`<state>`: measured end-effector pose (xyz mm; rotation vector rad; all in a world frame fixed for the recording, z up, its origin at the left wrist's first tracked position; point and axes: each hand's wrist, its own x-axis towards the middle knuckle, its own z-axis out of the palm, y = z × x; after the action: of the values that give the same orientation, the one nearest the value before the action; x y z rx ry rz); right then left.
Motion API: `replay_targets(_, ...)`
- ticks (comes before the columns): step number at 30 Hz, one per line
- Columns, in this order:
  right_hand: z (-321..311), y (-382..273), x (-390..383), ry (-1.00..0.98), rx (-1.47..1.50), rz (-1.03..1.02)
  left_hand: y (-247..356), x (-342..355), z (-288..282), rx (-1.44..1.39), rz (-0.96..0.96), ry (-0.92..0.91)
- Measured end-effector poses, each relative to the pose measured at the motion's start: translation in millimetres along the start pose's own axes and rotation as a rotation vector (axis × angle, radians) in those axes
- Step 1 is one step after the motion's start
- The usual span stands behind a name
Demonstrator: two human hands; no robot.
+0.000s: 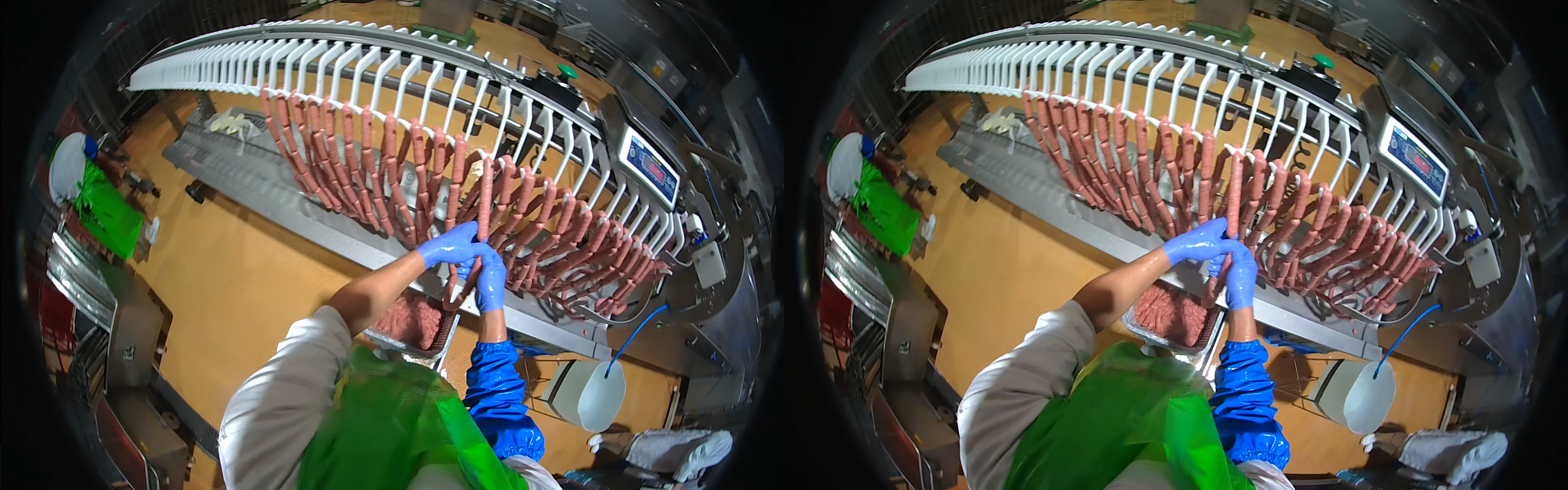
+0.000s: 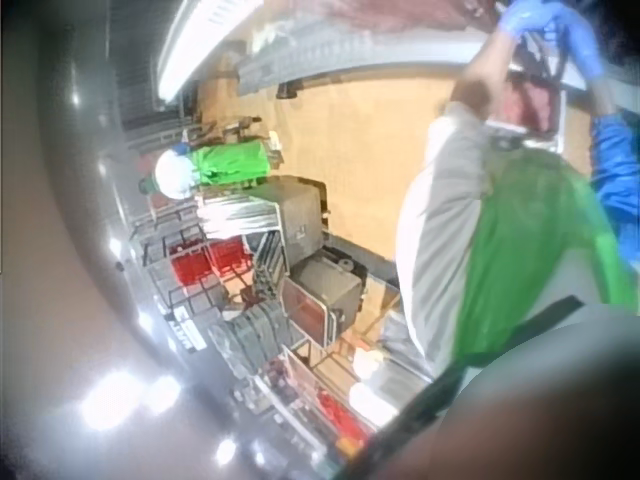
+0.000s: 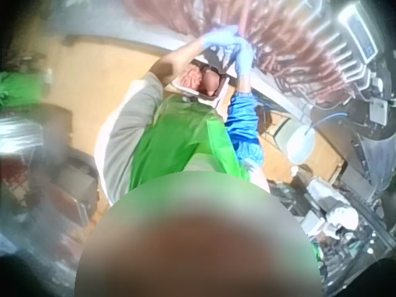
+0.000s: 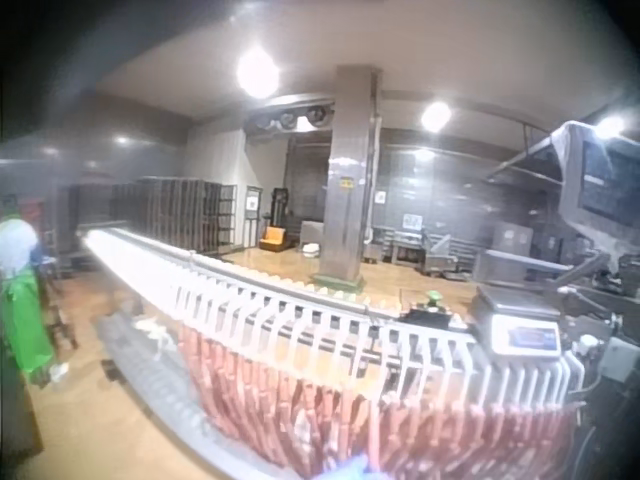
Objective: The person fills sausage casings with ground meat using a stuffer machine, ties off sections by hand, and places the linked sausages onto a hanging rack. The person then removes a blue brush assembly from the machine and rinses it in a bucket of water.
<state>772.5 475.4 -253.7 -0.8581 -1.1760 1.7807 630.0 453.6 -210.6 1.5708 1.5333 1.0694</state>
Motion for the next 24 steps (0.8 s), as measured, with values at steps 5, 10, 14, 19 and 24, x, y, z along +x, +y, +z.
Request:
replay_targets(5, 17.3, 30.1, -6.8, 0.09, -0.089, -0.166, -19.9, 4.4, 16.6, -0.215, -0.073, 0.207)
replay_targets(10, 8.4, 19.3, 4.1, 0.101, 0.256, 0.01, -3.7, 18.8, 28.8, -0.135, -0.118, 0.256)
replay_targets(14, -10.1, 22.5, 6.0, -0.309, 0.614, 0.518, -18.3, 36.0, 48.7, -0.654, -0.129, 0.419)
replay_targets(19, 5.0, 41.8, 23.4, -0.171, 0.378, 0.414, -0.4, 23.3, 1.7, -1.105, -0.071, 0.257)
replay_targets(24, 8.4, 15.6, 19.7, -0.173, 0.08, 0.314, -5.9, 21.4, -20.2, -0.761, -0.089, 0.415)
